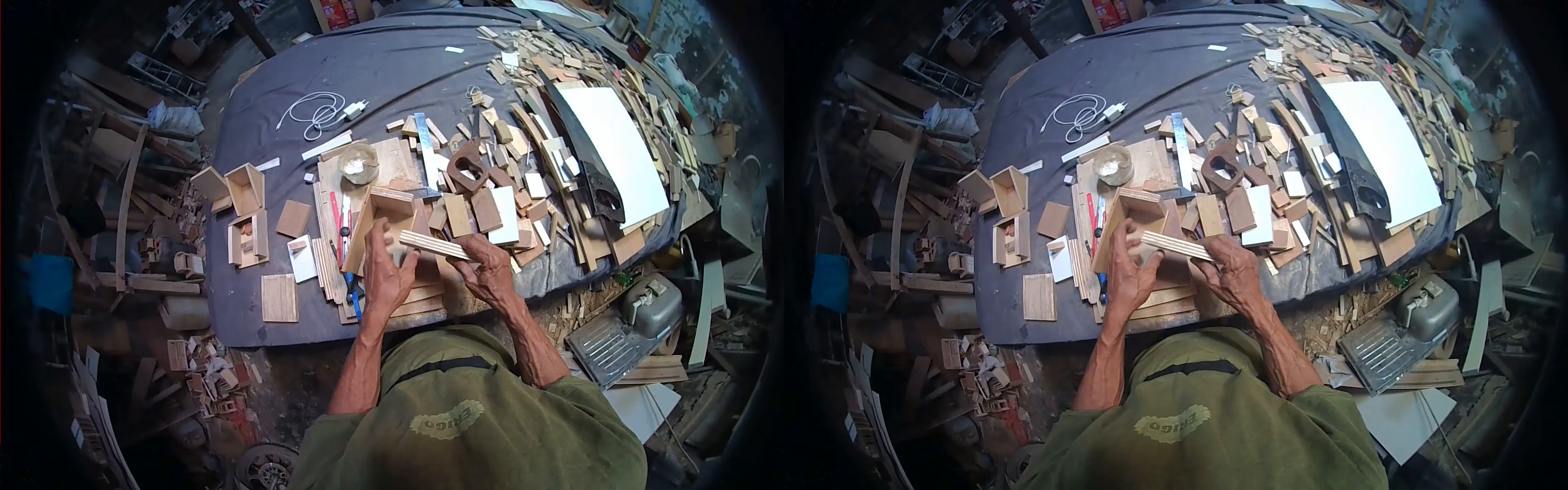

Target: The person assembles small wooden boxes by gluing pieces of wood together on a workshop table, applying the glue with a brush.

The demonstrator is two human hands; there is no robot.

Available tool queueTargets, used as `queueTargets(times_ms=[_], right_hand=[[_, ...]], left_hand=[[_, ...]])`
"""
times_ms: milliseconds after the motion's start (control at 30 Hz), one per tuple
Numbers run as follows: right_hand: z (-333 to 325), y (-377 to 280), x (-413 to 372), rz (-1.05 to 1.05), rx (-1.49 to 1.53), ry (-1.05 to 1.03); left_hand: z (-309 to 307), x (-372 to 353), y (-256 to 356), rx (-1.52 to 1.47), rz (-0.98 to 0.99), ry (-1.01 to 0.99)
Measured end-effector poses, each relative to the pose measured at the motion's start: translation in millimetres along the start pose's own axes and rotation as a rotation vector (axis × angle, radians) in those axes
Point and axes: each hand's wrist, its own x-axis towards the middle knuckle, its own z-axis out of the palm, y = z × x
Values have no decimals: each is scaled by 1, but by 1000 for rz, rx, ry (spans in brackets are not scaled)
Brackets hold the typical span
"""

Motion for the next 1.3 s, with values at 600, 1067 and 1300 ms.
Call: queueTargets(times_ms=[600,1067,1300], right_hand=[[59,10,33,20,10,-81],[82,13,41,14,23,-79],[81,9,41,28,-43,-131]], left_hand=[[-44,9,-14,339,112,331],[-51,34,-45,204,-210,-17],[-51,45,-62,44,-284,26]])
